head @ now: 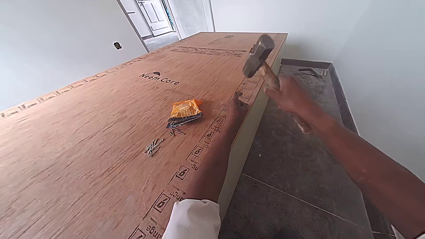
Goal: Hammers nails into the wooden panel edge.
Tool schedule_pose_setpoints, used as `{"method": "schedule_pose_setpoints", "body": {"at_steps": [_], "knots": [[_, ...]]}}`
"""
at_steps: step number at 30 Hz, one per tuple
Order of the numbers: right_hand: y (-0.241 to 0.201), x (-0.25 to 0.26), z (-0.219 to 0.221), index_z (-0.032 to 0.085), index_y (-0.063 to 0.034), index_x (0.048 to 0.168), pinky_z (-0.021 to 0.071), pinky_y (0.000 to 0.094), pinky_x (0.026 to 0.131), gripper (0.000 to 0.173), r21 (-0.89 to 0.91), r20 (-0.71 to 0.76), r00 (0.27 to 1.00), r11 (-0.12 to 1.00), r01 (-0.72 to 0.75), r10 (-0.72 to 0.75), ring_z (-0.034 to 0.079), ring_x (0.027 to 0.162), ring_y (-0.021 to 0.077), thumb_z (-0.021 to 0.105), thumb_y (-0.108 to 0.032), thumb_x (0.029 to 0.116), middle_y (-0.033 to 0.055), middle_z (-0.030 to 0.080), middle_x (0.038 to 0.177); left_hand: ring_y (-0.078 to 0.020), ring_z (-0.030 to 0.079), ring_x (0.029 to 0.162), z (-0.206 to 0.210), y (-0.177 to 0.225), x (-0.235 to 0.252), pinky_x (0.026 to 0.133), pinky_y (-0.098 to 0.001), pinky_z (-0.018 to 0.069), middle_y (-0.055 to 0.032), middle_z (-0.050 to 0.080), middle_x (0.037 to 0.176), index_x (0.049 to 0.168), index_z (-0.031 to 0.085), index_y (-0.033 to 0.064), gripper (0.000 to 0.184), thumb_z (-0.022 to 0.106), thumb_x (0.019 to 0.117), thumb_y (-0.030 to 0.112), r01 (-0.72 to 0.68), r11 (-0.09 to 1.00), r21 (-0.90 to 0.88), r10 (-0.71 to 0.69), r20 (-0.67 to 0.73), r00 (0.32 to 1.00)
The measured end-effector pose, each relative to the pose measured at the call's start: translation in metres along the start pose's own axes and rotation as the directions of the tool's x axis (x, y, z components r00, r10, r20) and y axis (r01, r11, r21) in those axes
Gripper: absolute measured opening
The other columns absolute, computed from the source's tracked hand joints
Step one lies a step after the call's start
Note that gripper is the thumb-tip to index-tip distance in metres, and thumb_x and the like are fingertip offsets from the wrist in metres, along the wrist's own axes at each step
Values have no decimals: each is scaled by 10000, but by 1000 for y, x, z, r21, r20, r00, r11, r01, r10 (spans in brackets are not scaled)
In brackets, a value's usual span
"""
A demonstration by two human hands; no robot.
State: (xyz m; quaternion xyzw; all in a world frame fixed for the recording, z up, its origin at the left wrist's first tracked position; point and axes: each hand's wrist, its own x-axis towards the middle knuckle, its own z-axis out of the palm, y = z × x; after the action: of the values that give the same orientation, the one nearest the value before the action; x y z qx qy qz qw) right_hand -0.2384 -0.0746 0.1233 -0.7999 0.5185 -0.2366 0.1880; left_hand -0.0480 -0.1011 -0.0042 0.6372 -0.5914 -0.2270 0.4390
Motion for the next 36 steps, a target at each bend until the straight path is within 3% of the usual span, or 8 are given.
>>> {"method": "schedule_pose_setpoints", "body": {"at_steps": [4, 8, 16, 19, 22, 27, 31, 36], "knots": [[5, 9, 27, 563, 42, 1161, 542, 534, 723, 267, -36, 37, 996, 996, -80, 81, 664, 794, 348, 582, -193, 1036, 203, 631, 892, -248, 740, 950, -4, 5, -10, 885, -431, 590, -151, 748, 1082, 1453, 419, 3, 619, 686, 895, -38, 20, 998, -59, -25, -93, 995], [21, 9, 30, 597, 1, 1003, 513, 414, 543, 259, -170, 262, 934, 964, -205, 244, 598, 576, 255, 604, -255, 1037, 146, 593, 741, -349, 605, 1256, -36, 6, -42, 1062, -496, 489, -216, 637, 1316, 1391, 486, -41, 553, 625, 861, -113, -17, 995, 96, 43, -271, 962], [-25, 5, -18, 541, -2, 1192, 561, 483, 653, 286, 133, -273, 962, 990, 44, -6, 662, 712, 282, 645, -127, 956, 159, 628, 889, -494, 460, 1338, -190, -53, -129, 1054, -695, 356, -288, 534, 1389, 1358, 574, 24, 456, 660, 959, 226, 306, 760, 574, 33, -504, 863], [-7, 12, 21, 569, 70, 1178, 541, 600, 786, 265, -144, 86, 991, 985, -92, 105, 677, 923, 420, 628, -71, 962, 262, 653, 1002, -464, 294, 1504, -213, -83, -157, 1194, -709, 150, -253, 443, 1552, 1440, 553, 59, 555, 610, 1007, 400, 493, 659, 567, -252, -452, 856], [11, 15, 35, 606, 23, 1032, 540, 459, 606, 145, -330, 329, 916, 937, -117, 230, 647, 688, 305, 646, -87, 947, 189, 624, 856, -398, 370, 1493, -217, -91, -163, 1224, -625, 209, -204, 499, 1536, 1438, 569, 53, 513, 441, 1090, 407, 494, 642, 587, -349, -350, 869], [-12, -6, -10, 589, 30, 1131, 512, 577, 721, 252, -70, -11, 999, 997, -41, 41, 643, 827, 383, 684, -112, 945, 220, 629, 909, -409, 516, 1375, -212, -87, -161, 1131, -643, 361, -200, 587, 1443, 1337, 660, 42, 356, 474, 1090, 220, 439, 718, 540, -298, -331, 895], [-33, 2, -9, 511, 26, 1267, 560, 516, 718, 376, 116, -382, 924, 992, 48, -1, 681, 814, 334, 645, -88, 935, 204, 643, 968, -459, 537, 1325, -211, -81, -164, 1106, -666, 367, -267, 600, 1381, 1419, 571, 12, 390, 517, 1075, 188, 441, 754, 486, -299, -344, 890], [23, 2, 60, 598, 62, 1101, 544, 593, 698, 237, -268, 215, 959, 956, -123, 184, 682, 830, 423, 678, -55, 910, 258, 657, 935, -459, 442, 1416, -195, -72, -161, 1159, -633, 336, -302, 475, 1497, 1553, 361, -20, 857, 667, 961, 519, 452, 739, 500, -355, -281, 892]]}}
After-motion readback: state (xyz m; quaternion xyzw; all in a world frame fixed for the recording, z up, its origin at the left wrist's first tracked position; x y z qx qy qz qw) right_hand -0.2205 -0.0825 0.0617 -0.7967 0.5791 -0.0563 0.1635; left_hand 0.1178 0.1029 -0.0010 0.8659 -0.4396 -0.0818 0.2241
